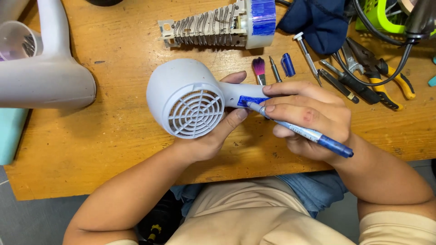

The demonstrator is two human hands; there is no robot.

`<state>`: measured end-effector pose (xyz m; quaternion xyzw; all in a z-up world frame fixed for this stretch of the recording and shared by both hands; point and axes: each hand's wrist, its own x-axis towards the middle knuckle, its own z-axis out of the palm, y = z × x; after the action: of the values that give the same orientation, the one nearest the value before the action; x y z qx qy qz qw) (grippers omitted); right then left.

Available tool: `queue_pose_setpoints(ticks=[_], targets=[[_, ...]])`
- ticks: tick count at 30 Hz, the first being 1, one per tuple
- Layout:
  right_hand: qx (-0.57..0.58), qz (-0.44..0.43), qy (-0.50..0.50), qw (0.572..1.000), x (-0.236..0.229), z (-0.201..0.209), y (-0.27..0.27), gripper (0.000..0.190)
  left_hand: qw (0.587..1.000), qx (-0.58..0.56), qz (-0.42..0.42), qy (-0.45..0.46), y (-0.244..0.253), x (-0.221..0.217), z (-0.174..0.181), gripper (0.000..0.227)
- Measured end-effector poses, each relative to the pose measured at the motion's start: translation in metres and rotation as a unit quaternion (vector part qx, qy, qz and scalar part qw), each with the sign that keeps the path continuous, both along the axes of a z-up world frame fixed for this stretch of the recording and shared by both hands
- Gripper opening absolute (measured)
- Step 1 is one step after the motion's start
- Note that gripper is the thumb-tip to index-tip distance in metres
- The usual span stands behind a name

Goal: Cleaning a hair dryer handle with a cloth and marking a rectangular area on it using a marker.

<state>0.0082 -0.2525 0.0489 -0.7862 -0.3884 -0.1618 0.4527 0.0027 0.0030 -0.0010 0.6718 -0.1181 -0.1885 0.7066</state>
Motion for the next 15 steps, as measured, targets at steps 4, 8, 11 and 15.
queue_pose_setpoints(ticks=[4,8,11,15], targets=[[-0.01,0.034,0.016,0.999,-0.002,0.003,-0.003,0.037,1.0,-0.02,0.004,-0.008,-0.003,-0.001,0.0,0.06],[0.008,-0.014,0.026,1.0,-0.002,0.005,-0.009,0.031,0.998,-0.053,0.018,0.018,-0.008,0.003,0.004,0.06],[0.041,-0.034,0.012,0.999,-0.004,-0.002,-0.017,0.032,0.996,-0.078,0.041,0.025,-0.008,0.006,0.011,0.059],[0.104,-0.054,0.004,0.993,-0.001,-0.011,-0.023,0.025,0.991,-0.131,0.029,0.028,0.003,0.011,0.019,0.054]])
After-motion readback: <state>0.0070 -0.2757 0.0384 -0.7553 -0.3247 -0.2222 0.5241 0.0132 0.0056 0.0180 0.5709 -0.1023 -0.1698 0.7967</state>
